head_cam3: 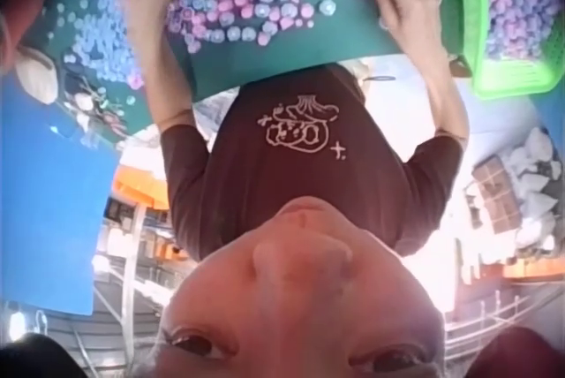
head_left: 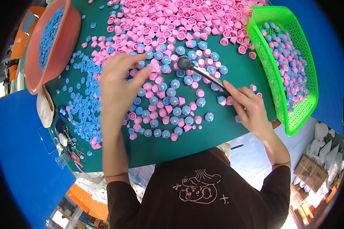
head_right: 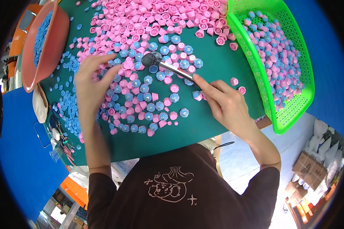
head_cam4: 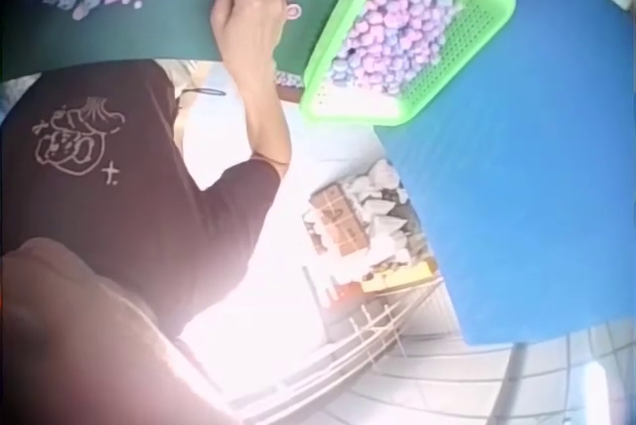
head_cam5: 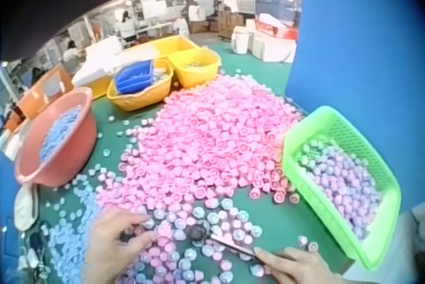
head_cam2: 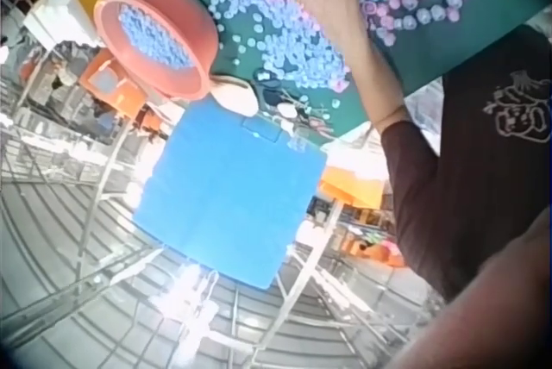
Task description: Assembling toy components by joining pink and blue plastic pieces using a mallet.
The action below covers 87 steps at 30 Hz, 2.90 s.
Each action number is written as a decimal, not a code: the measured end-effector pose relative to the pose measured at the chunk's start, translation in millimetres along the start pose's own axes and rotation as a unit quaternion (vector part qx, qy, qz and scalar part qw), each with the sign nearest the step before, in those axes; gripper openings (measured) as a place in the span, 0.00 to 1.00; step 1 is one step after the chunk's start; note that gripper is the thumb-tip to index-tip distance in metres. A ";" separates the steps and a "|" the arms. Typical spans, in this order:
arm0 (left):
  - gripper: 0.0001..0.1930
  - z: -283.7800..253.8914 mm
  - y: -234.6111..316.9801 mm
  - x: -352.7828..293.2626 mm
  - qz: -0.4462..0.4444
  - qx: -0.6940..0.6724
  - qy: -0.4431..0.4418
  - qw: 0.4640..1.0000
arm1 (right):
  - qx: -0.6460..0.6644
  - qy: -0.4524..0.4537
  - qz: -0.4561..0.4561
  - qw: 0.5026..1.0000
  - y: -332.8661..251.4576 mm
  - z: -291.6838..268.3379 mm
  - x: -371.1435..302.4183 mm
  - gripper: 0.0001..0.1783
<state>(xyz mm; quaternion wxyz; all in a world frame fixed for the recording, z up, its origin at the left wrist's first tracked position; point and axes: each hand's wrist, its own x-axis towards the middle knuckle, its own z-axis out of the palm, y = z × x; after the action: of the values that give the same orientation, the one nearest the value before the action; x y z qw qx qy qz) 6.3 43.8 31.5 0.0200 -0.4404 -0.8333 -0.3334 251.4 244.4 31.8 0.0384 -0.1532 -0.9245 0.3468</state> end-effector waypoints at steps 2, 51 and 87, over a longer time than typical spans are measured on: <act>0.12 -34.0 -10.1 -16.6 -0.066 0.039 0.029 0.997 | 0.036 -0.011 0.011 0.999 -0.6 -3.7 4.9 0.26; 0.09 -110.2 -129.0 -163.6 -0.259 0.203 0.058 0.942 | 0.040 -0.059 -0.039 0.997 -31.3 28.4 32.5 0.26; 0.12 4.2 -23.4 -44.2 0.042 0.013 -0.077 0.996 | 0.105 -0.012 -0.011 0.994 -16.5 23.2 10.5 0.24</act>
<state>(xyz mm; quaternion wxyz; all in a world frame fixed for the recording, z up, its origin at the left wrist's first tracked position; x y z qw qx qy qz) 16.9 5.3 1.1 -0.0248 -0.4992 -0.8174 -0.2863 233.1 221.3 24.7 0.0469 -0.1337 -0.8849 0.4437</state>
